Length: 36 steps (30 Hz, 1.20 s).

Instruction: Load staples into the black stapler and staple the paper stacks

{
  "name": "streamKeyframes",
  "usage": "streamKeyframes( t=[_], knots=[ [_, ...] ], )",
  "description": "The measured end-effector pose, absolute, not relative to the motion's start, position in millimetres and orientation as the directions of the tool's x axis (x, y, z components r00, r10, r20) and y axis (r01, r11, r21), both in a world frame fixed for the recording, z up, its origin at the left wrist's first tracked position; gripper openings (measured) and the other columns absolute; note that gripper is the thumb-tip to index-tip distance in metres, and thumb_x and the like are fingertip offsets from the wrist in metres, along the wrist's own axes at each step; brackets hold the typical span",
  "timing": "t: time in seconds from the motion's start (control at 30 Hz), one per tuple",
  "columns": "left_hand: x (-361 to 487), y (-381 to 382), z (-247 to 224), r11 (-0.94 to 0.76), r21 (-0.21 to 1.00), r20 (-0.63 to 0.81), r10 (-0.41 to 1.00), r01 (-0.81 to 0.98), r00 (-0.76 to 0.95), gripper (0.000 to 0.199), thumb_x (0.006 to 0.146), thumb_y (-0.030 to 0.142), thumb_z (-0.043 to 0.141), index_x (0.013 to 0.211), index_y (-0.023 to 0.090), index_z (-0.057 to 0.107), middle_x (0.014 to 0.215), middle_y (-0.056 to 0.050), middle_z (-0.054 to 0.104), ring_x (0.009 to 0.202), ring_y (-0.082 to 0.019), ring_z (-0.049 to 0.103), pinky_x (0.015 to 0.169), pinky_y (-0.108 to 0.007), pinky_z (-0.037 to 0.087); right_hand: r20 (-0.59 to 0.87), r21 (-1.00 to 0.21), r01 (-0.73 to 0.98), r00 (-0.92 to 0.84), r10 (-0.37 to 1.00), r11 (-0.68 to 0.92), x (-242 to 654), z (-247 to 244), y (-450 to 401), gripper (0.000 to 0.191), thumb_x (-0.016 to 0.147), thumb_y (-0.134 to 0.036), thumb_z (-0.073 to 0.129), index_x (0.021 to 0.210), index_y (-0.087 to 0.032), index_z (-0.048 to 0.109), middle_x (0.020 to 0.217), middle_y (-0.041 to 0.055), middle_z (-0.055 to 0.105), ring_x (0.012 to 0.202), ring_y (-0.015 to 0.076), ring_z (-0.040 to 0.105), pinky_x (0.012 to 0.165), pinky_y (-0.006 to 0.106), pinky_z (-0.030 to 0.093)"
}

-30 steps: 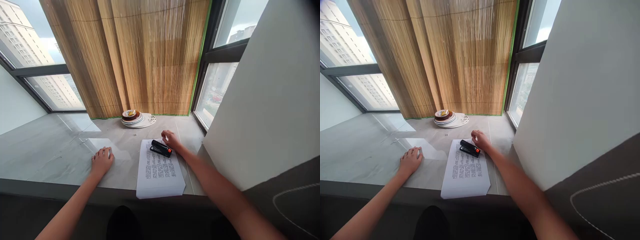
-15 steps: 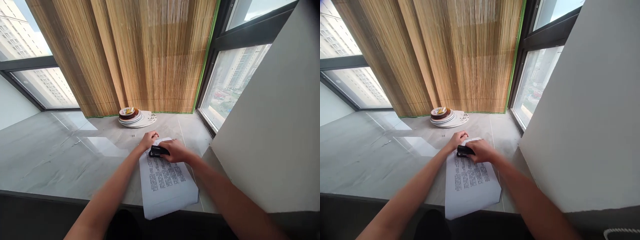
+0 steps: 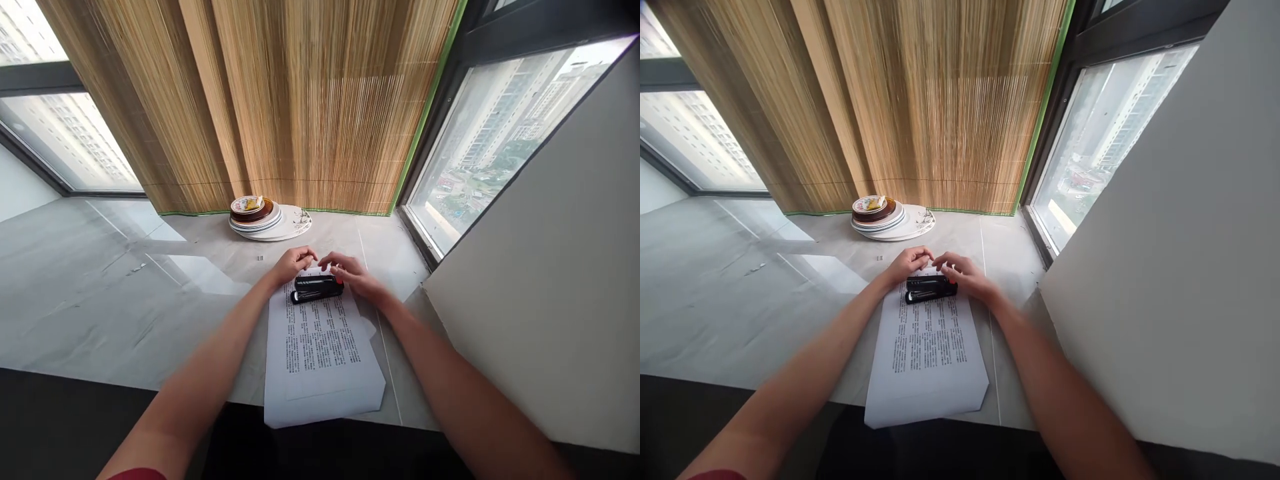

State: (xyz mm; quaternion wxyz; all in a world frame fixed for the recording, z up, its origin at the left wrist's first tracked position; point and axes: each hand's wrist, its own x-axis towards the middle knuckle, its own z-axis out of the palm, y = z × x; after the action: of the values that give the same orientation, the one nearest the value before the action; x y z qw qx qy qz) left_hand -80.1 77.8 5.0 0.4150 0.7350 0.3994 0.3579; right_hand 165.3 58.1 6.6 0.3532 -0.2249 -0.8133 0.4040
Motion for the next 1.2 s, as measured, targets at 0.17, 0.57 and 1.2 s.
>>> streamKeyframes(
  t=[0.17,0.57,1.2],
  knots=[
    [-80.1,80.8,2.6,-0.218,0.967,0.159,0.920,0.132,0.358,0.024,0.089,0.038,0.064,0.096,0.015,0.067,0.063,0.005,0.046,0.055,-0.011,0.037,0.057,-0.026,0.026,0.296,-0.905,0.030,-0.671,0.680,0.423,177.5,9.4,66.7,0.035,0.079,-0.024,0.054,0.109,-0.020,0.072,0.099,0.0033,0.067,0.085,0.0195,0.053,0.082,0.034,0.043],
    [-82.9,91.6,3.0,-0.015,0.959,0.068,0.982,-0.284,0.178,0.059,0.104,0.070,0.046,0.092,0.017,0.067,0.075,-0.004,0.056,0.068,-0.015,0.050,0.064,-0.027,0.041,0.186,-0.925,0.048,-0.807,0.561,0.376,171.4,14.3,66.1,0.045,0.074,-0.018,0.050,0.116,-0.021,0.068,0.118,0.0073,0.066,0.096,0.0216,0.054,0.082,0.035,0.045],
    [-85.6,92.1,4.4,0.088,0.900,-0.024,0.988,-0.426,0.154,0.053,0.107,0.059,0.052,0.089,0.013,0.071,0.074,-0.004,0.060,0.066,-0.013,0.055,0.064,-0.023,0.046,0.303,-0.766,0.173,-0.752,0.585,0.620,156.5,7.3,57.9,0.040,0.084,-0.042,0.079,0.121,-0.026,0.074,0.113,0.0069,0.074,0.102,0.0249,0.064,0.089,0.039,0.051]
  ],
)
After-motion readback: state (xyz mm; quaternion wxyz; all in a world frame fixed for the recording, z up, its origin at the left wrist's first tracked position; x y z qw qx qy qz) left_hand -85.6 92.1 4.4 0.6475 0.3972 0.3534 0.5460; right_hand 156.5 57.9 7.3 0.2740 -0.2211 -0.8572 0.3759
